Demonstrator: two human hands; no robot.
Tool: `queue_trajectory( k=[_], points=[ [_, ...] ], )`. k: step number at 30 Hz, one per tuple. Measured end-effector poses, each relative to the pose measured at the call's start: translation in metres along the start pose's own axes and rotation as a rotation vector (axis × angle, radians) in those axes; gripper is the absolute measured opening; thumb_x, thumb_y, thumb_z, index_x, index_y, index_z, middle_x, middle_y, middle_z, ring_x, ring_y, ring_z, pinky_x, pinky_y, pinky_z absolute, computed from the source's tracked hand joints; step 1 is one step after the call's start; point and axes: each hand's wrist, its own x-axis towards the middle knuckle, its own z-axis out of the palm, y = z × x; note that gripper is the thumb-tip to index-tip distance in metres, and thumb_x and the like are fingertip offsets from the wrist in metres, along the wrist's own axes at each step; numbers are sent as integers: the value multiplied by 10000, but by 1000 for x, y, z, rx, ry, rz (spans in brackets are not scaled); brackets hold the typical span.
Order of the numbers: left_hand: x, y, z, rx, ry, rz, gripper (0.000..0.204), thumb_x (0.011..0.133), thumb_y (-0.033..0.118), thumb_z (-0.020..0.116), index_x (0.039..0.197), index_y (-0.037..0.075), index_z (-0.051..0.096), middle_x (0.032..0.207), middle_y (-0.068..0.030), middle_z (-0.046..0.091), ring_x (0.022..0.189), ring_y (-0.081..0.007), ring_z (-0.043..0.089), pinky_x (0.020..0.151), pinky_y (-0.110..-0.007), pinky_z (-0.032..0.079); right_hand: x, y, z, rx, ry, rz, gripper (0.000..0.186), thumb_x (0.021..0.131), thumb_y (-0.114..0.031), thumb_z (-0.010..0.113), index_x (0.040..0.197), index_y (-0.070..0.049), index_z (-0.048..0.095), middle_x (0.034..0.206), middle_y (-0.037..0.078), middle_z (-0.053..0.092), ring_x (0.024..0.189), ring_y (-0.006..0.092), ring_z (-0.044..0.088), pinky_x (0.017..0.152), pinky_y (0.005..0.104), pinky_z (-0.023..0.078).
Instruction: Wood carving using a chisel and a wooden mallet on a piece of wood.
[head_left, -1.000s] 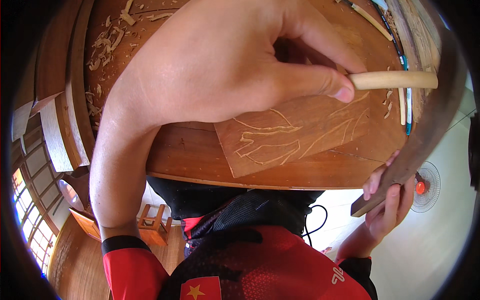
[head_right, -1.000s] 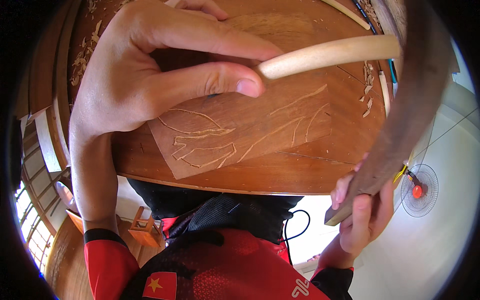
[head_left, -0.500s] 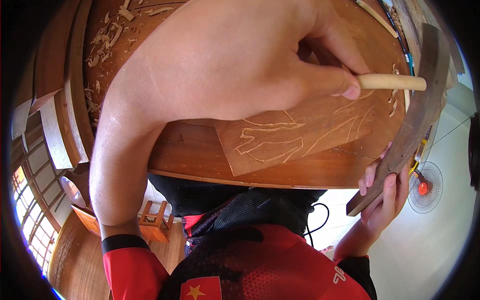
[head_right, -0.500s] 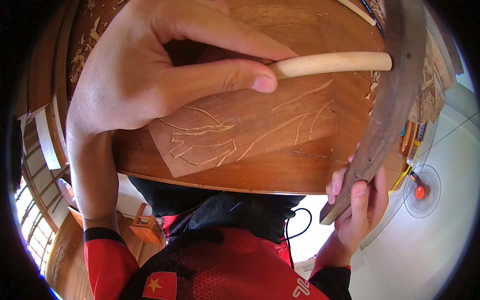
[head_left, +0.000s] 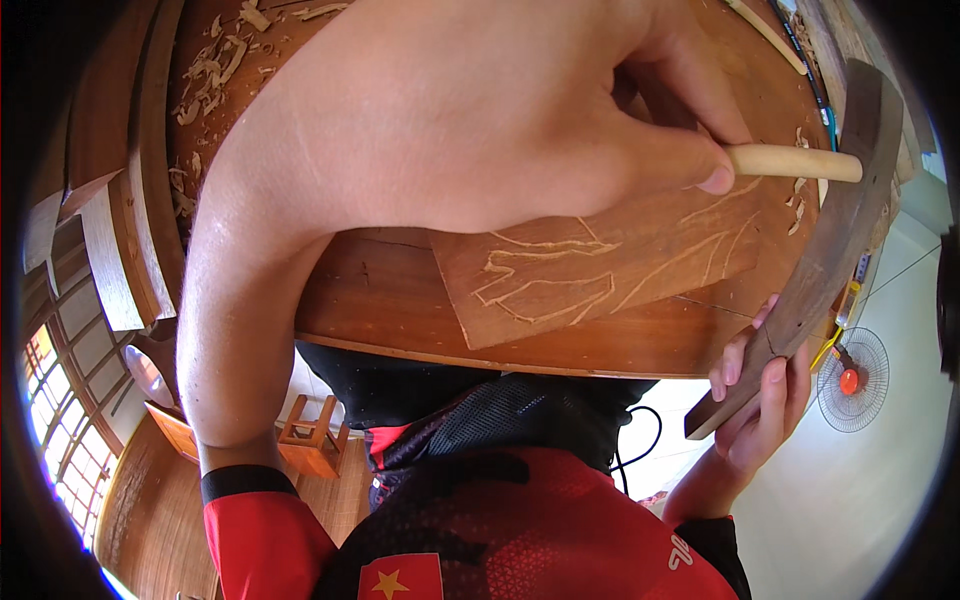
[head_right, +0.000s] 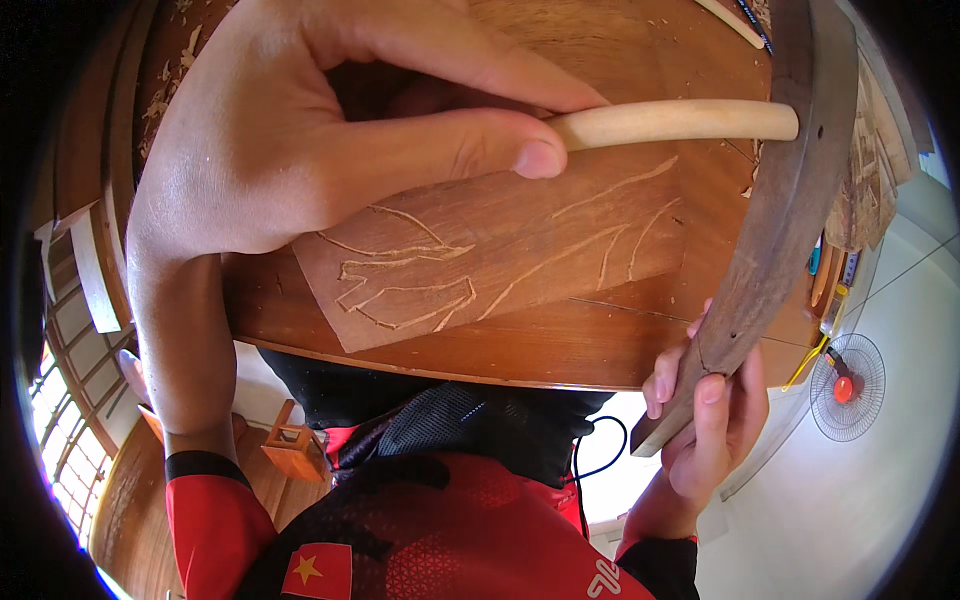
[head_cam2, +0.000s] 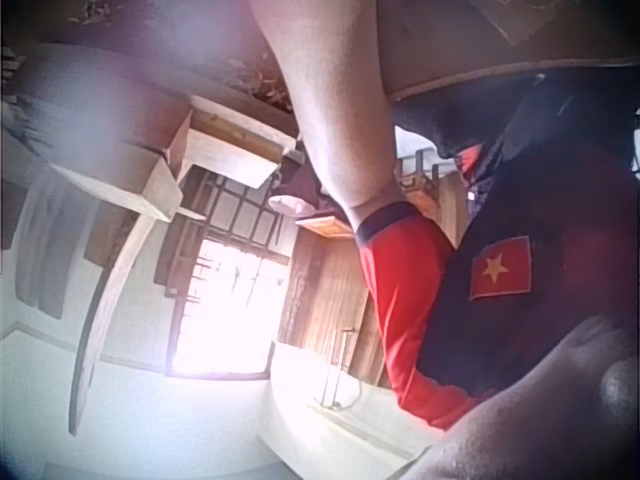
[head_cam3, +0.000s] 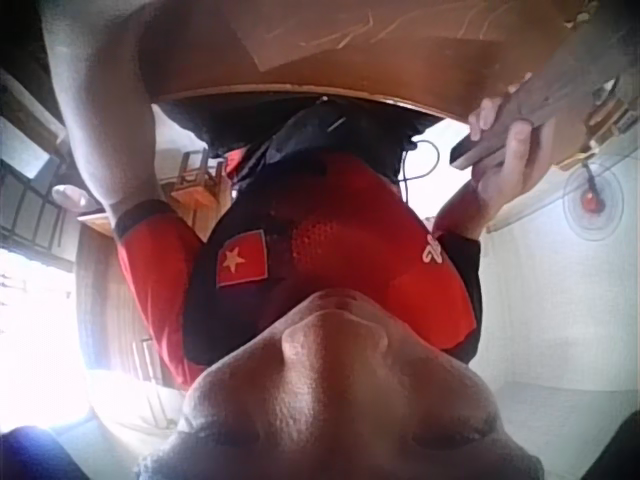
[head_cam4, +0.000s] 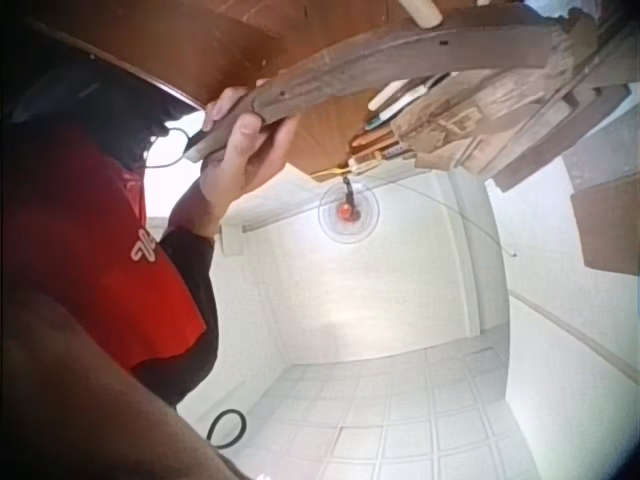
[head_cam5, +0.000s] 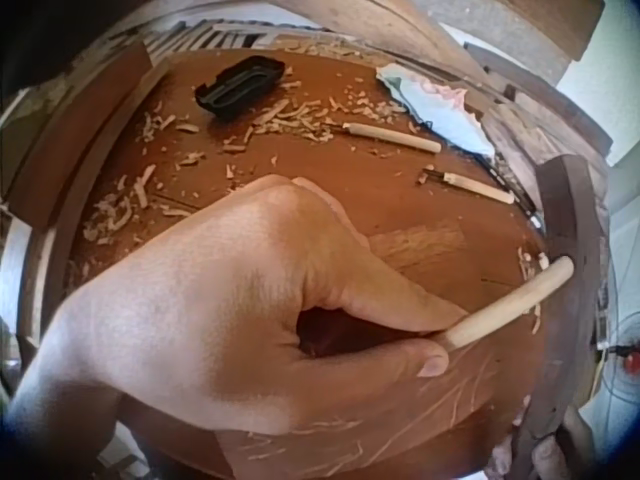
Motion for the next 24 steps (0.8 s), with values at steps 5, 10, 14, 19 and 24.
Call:
queue_trajectory(
  k=[5,10,14,19,24],
  points=[
    [-1,-2,2,51,24,-5,165,876,42,688,1016,3,766,641,-87,700,481,-94,594,468,-250,441,-2,2,-1,5,-25,25,650,975,-281,588,1415,135,351,1223,181,492,713,181,547,516,280,437],
    [-6,-4,2,98,47,-4,166,875,40,686,1016,3,766,644,-85,702,483,-89,592,467,-247,440,0,0,0,8,-17,-9,643,971,-277,589,1404,141,363,1208,184,489,702,176,544,503,275,431],
    [-6,-7,4,137,66,-2,167,874,38,685,1015,3,767,647,-83,704,484,-85,591,467,-245,439,6,-1,1,5,-2,-25,640,974,-275,580,1405,144,359,1211,190,484,694,175,542,503,275,430],
    [-9,-7,8,182,90,1,168,873,35,683,1015,2,767,650,-81,706,485,-80,589,467,-242,438,10,-4,4,-24,-46,-31,639,981,-277,568,1413,142,352,1229,195,482,701,176,542,508,279,434],
    [-8,-7,11,233,119,-8,170,872,33,681,1015,2,767,653,-79,709,487,-75,587,466,-238,437,12,-3,2,13,-47,-50,635,984,-273,564,1420,136,350,1262,201,481,711,174,543,513,276,433]
  ],
)
